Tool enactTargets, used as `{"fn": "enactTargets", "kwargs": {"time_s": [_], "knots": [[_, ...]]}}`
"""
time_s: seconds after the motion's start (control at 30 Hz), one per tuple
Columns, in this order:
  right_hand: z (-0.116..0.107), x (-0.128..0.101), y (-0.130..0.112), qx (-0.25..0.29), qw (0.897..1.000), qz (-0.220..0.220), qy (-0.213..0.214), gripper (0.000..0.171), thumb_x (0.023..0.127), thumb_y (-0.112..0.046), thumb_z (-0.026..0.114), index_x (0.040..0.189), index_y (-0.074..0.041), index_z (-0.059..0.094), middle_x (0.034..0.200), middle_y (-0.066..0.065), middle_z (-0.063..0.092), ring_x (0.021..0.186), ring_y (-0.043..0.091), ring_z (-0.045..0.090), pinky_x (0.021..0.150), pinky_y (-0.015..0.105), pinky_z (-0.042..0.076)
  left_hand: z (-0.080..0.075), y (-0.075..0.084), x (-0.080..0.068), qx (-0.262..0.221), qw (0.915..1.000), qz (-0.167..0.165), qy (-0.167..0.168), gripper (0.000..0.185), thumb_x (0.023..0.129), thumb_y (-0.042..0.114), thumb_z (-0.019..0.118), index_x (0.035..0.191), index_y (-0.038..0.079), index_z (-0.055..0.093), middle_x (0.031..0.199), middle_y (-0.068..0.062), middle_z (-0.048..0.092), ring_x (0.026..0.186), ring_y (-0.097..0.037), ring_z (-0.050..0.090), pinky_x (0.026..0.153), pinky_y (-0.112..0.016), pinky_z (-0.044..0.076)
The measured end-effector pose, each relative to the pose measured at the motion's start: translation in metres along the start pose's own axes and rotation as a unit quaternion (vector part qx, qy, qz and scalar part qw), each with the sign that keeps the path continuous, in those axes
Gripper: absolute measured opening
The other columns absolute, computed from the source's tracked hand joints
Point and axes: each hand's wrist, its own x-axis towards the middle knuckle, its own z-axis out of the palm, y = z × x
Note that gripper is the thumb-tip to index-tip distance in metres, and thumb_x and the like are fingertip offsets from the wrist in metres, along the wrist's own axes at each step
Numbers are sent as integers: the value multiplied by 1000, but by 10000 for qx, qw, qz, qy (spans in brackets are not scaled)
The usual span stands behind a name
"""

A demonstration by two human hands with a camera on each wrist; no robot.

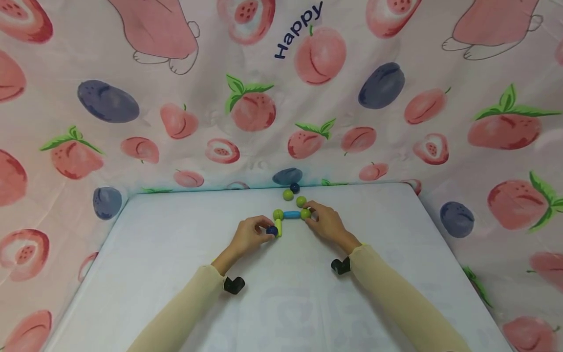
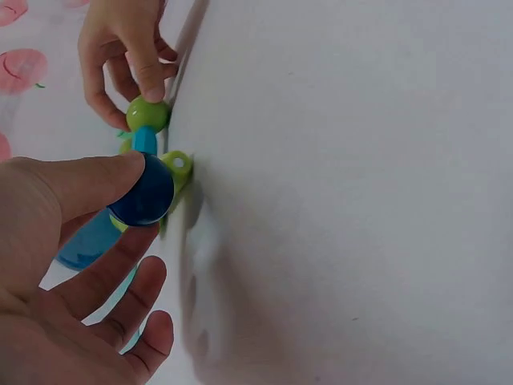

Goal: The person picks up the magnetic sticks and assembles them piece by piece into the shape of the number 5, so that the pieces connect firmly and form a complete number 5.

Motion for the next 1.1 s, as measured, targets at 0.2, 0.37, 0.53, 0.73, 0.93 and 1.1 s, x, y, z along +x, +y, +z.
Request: {"fn": "enactTargets", "kwargs": {"time_s": [0.2,0.37,0.53,0.73,0.93,1.1], "knots": [[0,0,1,-22,10000,-39,61,37,97,-17,72,132,-16,62,123,11,71,78,18,60,72,38,49,4,0,-5,12,9999,69,-119,24,84,8,85,106,11,76,99,-1,75,87,-25,61,77,-33,46],[-1,2,1,-76,9999,-44,78,37,96,-17,73,132,-16,63,122,11,71,76,17,59,70,37,48,6,1,-10,-38,9996,39,-267,24,84,9,85,106,12,76,98,1,75,88,-25,60,79,-34,46],[-1,2,0,-99,9999,-25,60,37,97,-17,72,133,-15,63,121,10,71,77,17,58,71,37,48,8,-1,-12,-24,9994,72,-330,24,84,9,85,106,13,76,98,2,75,88,-23,60,78,-34,46],[-3,4,0,-149,9999,-9,-59,37,97,-18,71,133,-16,62,122,10,70,79,17,59,74,39,49,8,-5,-12,-68,9994,60,-342,24,84,11,86,106,14,76,98,1,76,85,-24,58,75,-33,44],[-10,4,0,-77,9989,50,-467,42,98,-18,70,139,-17,58,125,11,68,88,20,61,80,42,51,8,-7,-12,-28,9995,68,-323,24,84,13,87,105,15,76,98,2,76,83,-23,58,74,-32,43],[-19,3,-3,-46,9972,-32,-744,51,97,-16,71,145,-17,53,128,13,66,97,25,62,86,47,52,8,-9,-14,47,9994,89,-324,24,83,14,87,106,17,78,96,4,76,82,-23,58,72,-31,43]]}}
